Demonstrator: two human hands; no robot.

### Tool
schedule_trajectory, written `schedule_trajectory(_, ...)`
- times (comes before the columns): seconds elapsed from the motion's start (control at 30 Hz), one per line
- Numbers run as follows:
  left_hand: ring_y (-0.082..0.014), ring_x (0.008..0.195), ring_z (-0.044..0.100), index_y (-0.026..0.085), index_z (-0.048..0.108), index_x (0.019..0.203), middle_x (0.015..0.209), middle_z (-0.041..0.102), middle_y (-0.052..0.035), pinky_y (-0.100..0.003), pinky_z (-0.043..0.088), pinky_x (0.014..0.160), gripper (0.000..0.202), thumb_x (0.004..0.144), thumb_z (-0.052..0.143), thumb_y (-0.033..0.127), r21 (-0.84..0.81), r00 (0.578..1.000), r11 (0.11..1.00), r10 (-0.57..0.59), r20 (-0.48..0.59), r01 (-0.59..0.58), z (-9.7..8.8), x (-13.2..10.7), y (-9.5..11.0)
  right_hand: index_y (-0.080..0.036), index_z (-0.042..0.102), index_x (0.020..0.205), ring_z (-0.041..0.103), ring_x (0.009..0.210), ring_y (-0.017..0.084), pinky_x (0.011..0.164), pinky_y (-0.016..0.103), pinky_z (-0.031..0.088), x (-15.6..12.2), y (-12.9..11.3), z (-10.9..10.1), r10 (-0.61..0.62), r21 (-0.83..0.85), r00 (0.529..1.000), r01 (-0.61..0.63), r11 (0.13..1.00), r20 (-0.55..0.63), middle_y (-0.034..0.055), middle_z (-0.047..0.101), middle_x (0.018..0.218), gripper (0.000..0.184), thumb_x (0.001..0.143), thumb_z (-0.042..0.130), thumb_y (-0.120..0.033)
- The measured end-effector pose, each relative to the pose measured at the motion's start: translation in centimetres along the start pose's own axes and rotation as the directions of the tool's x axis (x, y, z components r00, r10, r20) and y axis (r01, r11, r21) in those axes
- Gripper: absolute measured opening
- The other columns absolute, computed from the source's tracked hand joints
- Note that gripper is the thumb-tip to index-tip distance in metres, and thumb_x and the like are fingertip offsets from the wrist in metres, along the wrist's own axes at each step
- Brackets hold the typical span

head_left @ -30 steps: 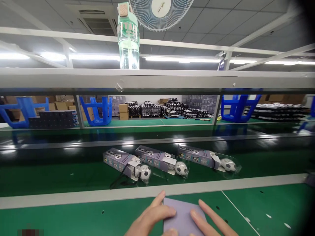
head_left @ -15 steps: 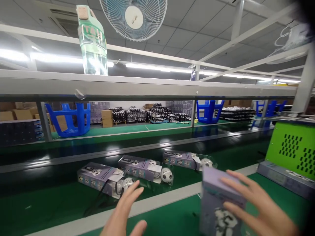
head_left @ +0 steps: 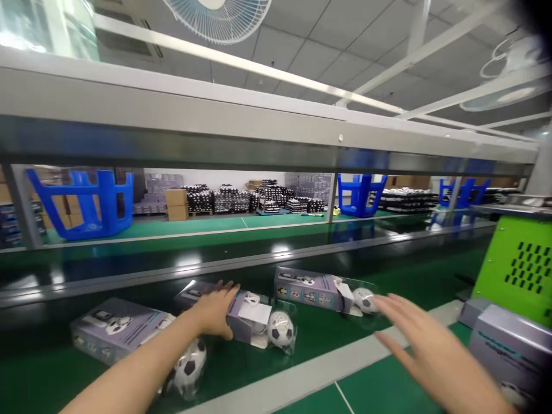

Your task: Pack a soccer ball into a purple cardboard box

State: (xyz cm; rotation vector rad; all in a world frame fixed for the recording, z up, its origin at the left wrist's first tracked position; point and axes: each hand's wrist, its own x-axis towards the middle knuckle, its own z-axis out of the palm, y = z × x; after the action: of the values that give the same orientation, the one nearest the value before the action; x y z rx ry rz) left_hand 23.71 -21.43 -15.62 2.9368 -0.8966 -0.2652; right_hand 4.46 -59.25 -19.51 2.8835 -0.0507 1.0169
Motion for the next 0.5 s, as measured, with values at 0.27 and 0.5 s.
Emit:
schedule_trajectory(0.27, -0.0431, 0.127, 0.039, 0.038, 0.034, 0.138, 0.134, 0.043, -0.0192, -0.062, 0.023, 0.105, 0.099, 0.050, 0.081, 0.044, 0.043, 0.978, 0.979, 0.202, -0.056, -0.199, 1.3, 3.0, 1.8, -0.021, 0.040, 0.135, 0.061, 0.087, 0.018, 0.077, 0.037, 0.054, 8.7, -0.8, 10.9, 0.095, -0.116, 0.938, -0.059, 0.992, 0.335, 0.0041, 0.060, 0.099, 0.048, 0.089, 0.057, -0.021)
schedule_trajectory(0.5, -0.0329, 0.100, 0.054, 0.042, 0.052, 0.120, 0.107, 0.046, -0.0069, -0.049, 0.043, 0.089, 0.062, 0.061, 0.073, 0.042, -0.020, 0.937, 0.958, 0.275, -0.214, -0.286, 0.4, 2.3, 3.2, -0.020, 0.047, 0.129, 0.060, 0.093, 0.017, 0.082, 0.037, 0.052, 8.7, 0.4, 9.6, 0.104, -0.075, 0.930, -0.083, 0.994, 0.353, 0.0044, 0.061, 0.100, 0.035, 0.094, 0.048, -0.024)
